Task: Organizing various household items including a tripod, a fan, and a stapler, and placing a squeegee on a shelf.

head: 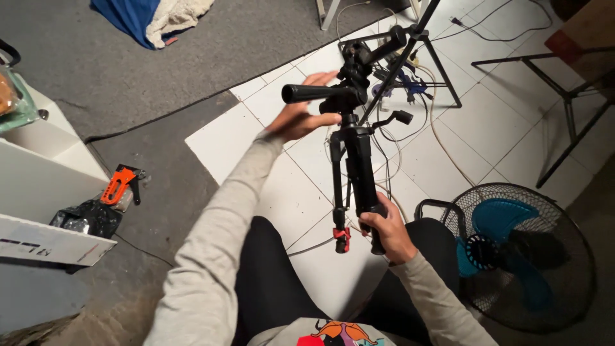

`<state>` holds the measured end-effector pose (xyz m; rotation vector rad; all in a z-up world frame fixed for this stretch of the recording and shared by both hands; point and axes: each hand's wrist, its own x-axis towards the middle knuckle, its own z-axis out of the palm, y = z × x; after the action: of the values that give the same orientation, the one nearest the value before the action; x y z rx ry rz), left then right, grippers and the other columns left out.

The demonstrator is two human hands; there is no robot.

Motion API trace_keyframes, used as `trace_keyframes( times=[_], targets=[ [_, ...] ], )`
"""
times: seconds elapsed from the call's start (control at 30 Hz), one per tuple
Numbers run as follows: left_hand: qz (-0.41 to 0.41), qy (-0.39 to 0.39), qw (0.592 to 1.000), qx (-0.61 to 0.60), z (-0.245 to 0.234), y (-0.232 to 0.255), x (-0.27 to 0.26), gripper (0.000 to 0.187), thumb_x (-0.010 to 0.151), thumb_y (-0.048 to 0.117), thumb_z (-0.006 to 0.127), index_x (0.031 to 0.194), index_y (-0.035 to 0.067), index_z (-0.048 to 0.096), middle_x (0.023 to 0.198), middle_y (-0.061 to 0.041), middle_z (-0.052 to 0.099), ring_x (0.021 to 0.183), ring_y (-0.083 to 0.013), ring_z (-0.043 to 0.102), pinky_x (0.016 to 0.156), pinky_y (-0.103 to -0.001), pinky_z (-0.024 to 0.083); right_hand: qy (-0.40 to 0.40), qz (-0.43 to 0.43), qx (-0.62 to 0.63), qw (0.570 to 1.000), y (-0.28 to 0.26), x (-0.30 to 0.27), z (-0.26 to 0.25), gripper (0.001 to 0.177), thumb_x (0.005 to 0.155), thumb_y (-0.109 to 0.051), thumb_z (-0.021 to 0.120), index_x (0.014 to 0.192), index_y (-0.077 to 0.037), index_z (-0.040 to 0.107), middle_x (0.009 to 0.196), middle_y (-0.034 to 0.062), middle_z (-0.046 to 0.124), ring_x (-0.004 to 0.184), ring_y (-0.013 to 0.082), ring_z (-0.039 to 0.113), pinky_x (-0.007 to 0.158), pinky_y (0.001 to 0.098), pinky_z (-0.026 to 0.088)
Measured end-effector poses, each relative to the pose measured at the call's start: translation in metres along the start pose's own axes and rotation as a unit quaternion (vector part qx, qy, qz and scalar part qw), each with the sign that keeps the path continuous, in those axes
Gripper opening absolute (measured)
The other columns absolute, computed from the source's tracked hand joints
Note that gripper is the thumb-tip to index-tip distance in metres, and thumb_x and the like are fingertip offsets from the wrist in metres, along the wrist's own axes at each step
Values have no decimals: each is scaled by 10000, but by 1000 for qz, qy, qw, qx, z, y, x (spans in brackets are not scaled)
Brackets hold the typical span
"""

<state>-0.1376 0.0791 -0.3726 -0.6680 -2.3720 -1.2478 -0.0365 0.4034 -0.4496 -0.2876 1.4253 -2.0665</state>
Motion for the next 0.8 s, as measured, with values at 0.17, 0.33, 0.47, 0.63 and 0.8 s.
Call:
trace_keyframes(
  times=[0.17,0.33,0.47,0.63,0.8],
  targets=[
    [-39,59,979,-191,-7,24,15,853,979,714,562,1554,96,435,1510,-133,477,1374,-277,523,1200,-446,438,6,35,17,999,-20,-4,-3,416,853,-114,695,1220,22,555,826,54,604,661,141,596,562,314,527],
    [-221,249,904,-269,-13,11,65,709,910,715,452,1307,129,468,1087,-92,732,853,-215,794,655,-380,675,5,29,-39,999,-25,-12,1,490,842,-113,735,1283,26,574,823,51,605,647,121,585,576,289,517],
    [-202,298,912,-195,-28,-5,114,619,1026,627,549,1237,47,516,1044,-113,690,682,-195,689,544,-349,619,-12,-20,-163,986,-49,-38,8,719,794,-154,801,1417,41,500,1063,73,620,936,127,585,827,276,486],
    [-284,208,929,-113,-80,122,197,789,921,632,563,1403,85,261,956,-51,693,612,-157,677,423,-307,582,-12,23,-138,990,-151,-72,49,859,723,-226,840,1461,54,502,1168,75,620,1074,153,572,952,289,478],
    [-237,217,940,-115,-126,205,273,725,947,614,589,1370,73,355,903,-65,709,662,-146,702,480,-296,584,-22,-7,-124,992,-281,-103,95,817,742,-281,839,1418,66,537,1205,53,621,1122,142,565,999,288,457]
  ],
)
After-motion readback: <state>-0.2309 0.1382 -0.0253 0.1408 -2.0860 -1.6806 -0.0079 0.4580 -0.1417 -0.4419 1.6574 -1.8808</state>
